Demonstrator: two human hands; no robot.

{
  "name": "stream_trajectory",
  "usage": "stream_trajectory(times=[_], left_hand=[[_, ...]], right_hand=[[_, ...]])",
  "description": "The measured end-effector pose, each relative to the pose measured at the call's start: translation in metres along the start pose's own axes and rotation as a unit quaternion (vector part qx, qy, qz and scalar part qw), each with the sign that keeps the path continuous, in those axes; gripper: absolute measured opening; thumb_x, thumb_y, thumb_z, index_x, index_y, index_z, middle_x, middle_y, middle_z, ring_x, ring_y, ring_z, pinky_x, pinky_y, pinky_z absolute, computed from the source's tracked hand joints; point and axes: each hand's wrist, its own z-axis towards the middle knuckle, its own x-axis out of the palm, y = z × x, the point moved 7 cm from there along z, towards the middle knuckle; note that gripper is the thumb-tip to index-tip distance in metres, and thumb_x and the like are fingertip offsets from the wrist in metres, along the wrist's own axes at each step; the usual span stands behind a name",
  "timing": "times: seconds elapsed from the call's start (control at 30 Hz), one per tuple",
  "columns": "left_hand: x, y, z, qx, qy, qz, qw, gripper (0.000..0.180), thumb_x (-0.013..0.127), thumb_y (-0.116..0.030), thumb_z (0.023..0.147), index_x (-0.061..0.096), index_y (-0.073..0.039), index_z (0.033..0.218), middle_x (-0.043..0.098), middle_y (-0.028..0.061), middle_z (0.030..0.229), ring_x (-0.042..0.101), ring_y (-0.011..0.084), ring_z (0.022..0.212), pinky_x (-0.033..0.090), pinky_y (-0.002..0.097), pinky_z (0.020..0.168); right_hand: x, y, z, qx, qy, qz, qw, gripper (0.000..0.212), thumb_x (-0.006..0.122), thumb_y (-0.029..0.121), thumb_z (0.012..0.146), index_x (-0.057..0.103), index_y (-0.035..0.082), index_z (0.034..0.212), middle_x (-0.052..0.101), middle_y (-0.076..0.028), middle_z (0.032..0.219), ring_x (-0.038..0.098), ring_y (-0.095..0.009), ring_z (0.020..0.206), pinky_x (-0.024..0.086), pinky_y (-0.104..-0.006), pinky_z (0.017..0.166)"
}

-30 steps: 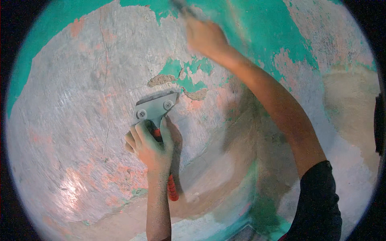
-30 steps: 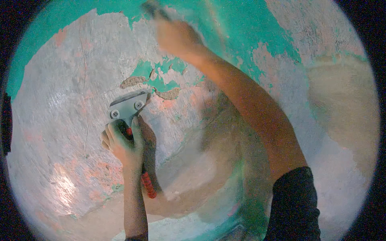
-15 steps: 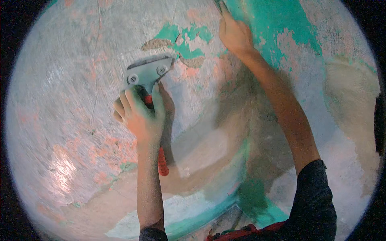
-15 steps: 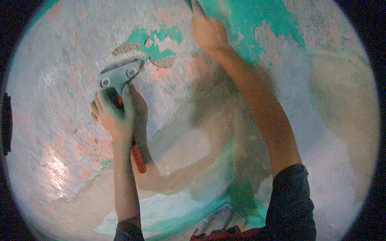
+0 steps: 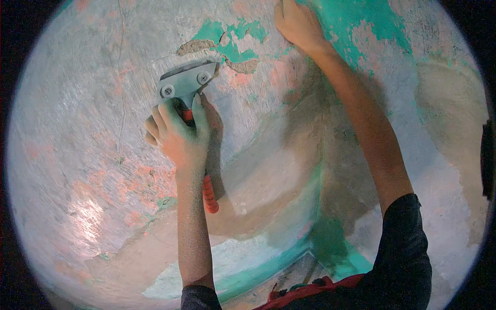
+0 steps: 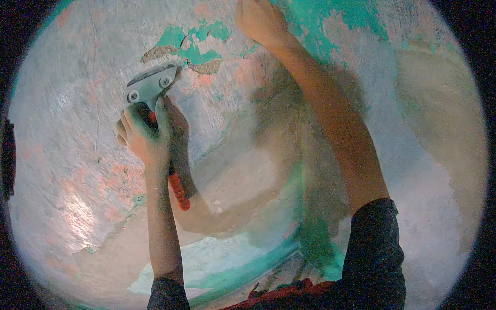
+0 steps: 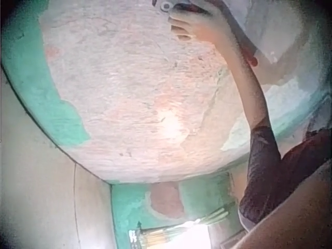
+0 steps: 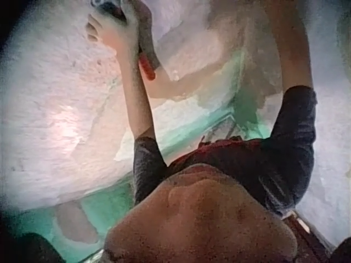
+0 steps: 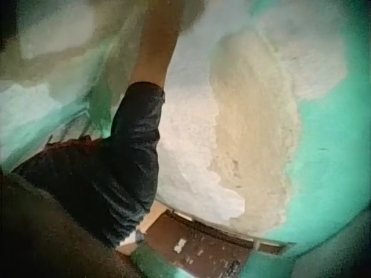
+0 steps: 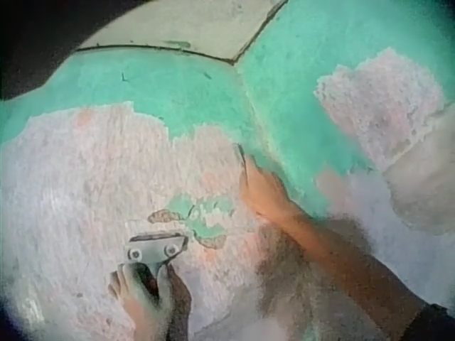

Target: The recorder is scraping old, peeling paint off a ceiling and wall using a long-handled scraper and a smaller putty knife.

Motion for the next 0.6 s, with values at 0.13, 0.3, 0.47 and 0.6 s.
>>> stream_trajectory(times=[0.13, 0.3, 0.47, 0.6], left_hand=[[-0.001, 0.006, 0.0, 0.005, -0.007, 0.013, 1.0, 0.038, 0.064, -0.042, 0.084, 0.055, -0.007, 0.096, 0.053, 0.0092, 0.094, 0.048, 0.0339, 0.095, 0.032, 0.0476, 0.084], [-0.001, -0.002, 0.002, 0.019, -0.018, -0.005, 1.0, 0.038, 0.064, -0.042, 0.084, 0.054, -0.007, 0.095, 0.054, 0.0101, 0.094, 0.048, 0.0337, 0.093, 0.033, 0.0475, 0.084], [-0.002, 0.006, 0.0, 0.018, -0.013, 0.008, 1.0, 0.037, 0.064, -0.041, 0.083, 0.054, -0.007, 0.094, 0.054, 0.0105, 0.093, 0.048, 0.0332, 0.092, 0.033, 0.0473, 0.083], [-0.003, 0.001, 0.002, 0.017, -0.021, -0.009, 1.0, 0.037, 0.065, -0.04, 0.083, 0.053, -0.007, 0.093, 0.054, 0.0103, 0.093, 0.048, 0.0328, 0.092, 0.033, 0.047, 0.082]], right_hand=[[0.02, 0.005, -0.01, 0.042, 0.016, 0.024, 0.999, 0.046, 0.044, 0.019, 0.093, 0.041, 0.0, 0.135, 0.062, -0.031, 0.082, 0.06, -0.048, 0.074, 0.047, -0.0539, 0.069], [0.027, -0.022, -0.013, 0.005, -0.038, -0.029, 0.999, 0.041, 0.043, 0.021, 0.094, 0.044, 0.002, 0.13, 0.063, -0.03, 0.079, 0.061, -0.048, 0.07, 0.047, -0.0542, 0.064], [0.008, 0.027, -0.031, -0.008, -0.033, 0.119, 0.992, 0.041, 0.045, 0.024, 0.095, 0.045, 0.002, 0.13, 0.062, -0.029, 0.079, 0.06, -0.048, 0.07, 0.046, -0.0556, 0.063], [0.026, -0.018, -0.015, -0.004, -0.064, -0.017, 0.998, 0.042, 0.046, 0.025, 0.095, 0.044, 0.004, 0.131, 0.062, -0.03, 0.078, 0.06, -0.049, 0.071, 0.046, -0.0562, 0.064]])
